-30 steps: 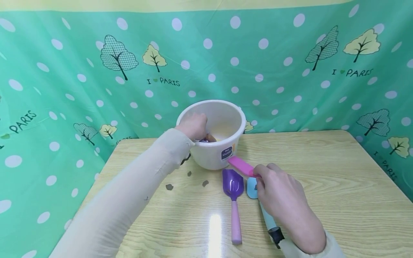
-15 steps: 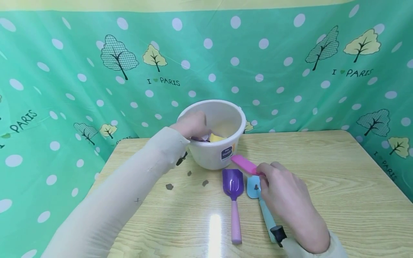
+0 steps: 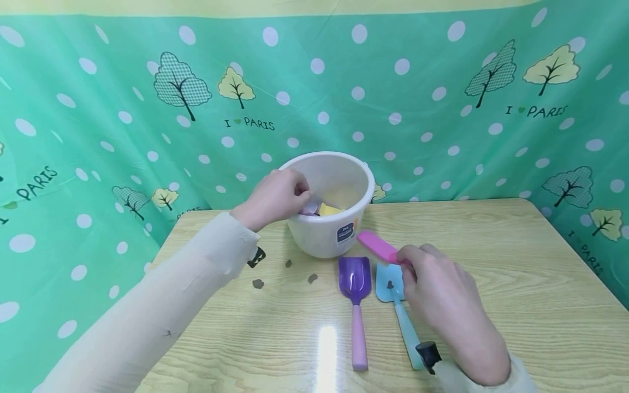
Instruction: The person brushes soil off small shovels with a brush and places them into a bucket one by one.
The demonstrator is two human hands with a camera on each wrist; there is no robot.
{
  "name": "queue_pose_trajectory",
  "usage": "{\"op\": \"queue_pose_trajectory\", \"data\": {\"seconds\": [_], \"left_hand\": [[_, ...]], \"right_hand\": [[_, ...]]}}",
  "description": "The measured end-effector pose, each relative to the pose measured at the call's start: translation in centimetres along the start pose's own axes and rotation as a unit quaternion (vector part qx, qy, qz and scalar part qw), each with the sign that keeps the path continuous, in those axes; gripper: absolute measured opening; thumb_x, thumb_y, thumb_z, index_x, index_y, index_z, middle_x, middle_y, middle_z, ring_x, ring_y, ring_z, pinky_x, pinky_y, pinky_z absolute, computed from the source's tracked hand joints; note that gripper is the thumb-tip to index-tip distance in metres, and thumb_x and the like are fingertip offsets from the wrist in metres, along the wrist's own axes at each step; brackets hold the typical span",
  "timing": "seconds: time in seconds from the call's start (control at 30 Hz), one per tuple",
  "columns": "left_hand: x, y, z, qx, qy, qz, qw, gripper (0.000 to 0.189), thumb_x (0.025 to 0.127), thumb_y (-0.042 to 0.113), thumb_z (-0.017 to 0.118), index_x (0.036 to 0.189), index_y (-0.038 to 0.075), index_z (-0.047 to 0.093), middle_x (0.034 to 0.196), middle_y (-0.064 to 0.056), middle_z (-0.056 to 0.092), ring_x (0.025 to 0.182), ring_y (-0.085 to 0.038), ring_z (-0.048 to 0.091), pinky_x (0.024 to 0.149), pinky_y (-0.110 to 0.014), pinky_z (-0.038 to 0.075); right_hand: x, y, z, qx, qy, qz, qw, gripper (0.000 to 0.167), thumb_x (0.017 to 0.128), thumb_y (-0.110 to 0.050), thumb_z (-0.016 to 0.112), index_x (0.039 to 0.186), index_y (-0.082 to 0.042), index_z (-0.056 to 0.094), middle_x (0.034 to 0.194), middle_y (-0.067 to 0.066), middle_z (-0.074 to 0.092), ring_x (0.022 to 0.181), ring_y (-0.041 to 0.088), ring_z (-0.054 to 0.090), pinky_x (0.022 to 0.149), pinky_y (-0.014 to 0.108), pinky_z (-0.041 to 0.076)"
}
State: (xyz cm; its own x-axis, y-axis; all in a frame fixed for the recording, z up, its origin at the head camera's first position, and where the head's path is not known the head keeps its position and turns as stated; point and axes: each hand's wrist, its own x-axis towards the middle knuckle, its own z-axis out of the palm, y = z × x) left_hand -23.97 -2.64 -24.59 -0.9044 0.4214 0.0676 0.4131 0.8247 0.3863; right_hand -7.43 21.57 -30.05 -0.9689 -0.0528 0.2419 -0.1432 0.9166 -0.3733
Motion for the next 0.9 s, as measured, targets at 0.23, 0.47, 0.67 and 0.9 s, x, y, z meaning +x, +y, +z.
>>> {"op": "queue_pose_trajectory", "data": {"seconds": [0.23,0.47,0.67,0.9], "left_hand": [[-2.2,-0.3,0.3,0.013,0.053,0.023,0.9982,0.012,0.089,0.023,0.060,0.084,0.014,0.065,0.076,0.003,0.060,0.064,-0.015,0.056,0.057,-0.028,0.046],[-4.2,-0.2,0.8,0.022,0.136,0.066,0.9883,0.012,0.089,0.022,0.060,0.084,0.012,0.066,0.077,0.002,0.061,0.062,-0.015,0.053,0.054,-0.027,0.042],[-5.8,0.2,0.9,-0.010,0.178,0.076,0.9810,0.009,0.087,0.019,0.062,0.085,0.010,0.065,0.084,-0.002,0.064,0.070,-0.015,0.054,0.062,-0.028,0.046],[-8.5,0.4,2.8,-0.019,0.179,0.102,0.9783,0.008,0.085,0.017,0.065,0.087,0.010,0.067,0.076,0.002,0.061,0.065,-0.010,0.052,0.057,-0.024,0.044]], "right_hand": [[-0.1,0.1,-0.1,0.002,-0.002,0.008,1.0000,0.021,0.084,-0.001,0.062,0.101,-0.009,0.070,0.075,0.002,0.055,0.056,0.016,0.041,0.043,0.027,0.032],[0.0,0.2,-0.3,0.003,0.003,0.011,0.9999,0.020,0.084,-0.001,0.062,0.101,-0.007,0.069,0.079,0.004,0.058,0.058,0.017,0.043,0.044,0.028,0.032],[-0.1,0.4,-0.5,0.001,0.011,0.010,0.9999,0.019,0.085,-0.002,0.061,0.101,-0.008,0.069,0.078,0.003,0.058,0.056,0.016,0.041,0.043,0.027,0.031],[-0.2,0.6,-0.9,0.007,0.029,0.010,0.9995,0.019,0.085,-0.001,0.060,0.101,-0.007,0.069,0.078,0.005,0.058,0.055,0.017,0.041,0.042,0.027,0.032]]}}
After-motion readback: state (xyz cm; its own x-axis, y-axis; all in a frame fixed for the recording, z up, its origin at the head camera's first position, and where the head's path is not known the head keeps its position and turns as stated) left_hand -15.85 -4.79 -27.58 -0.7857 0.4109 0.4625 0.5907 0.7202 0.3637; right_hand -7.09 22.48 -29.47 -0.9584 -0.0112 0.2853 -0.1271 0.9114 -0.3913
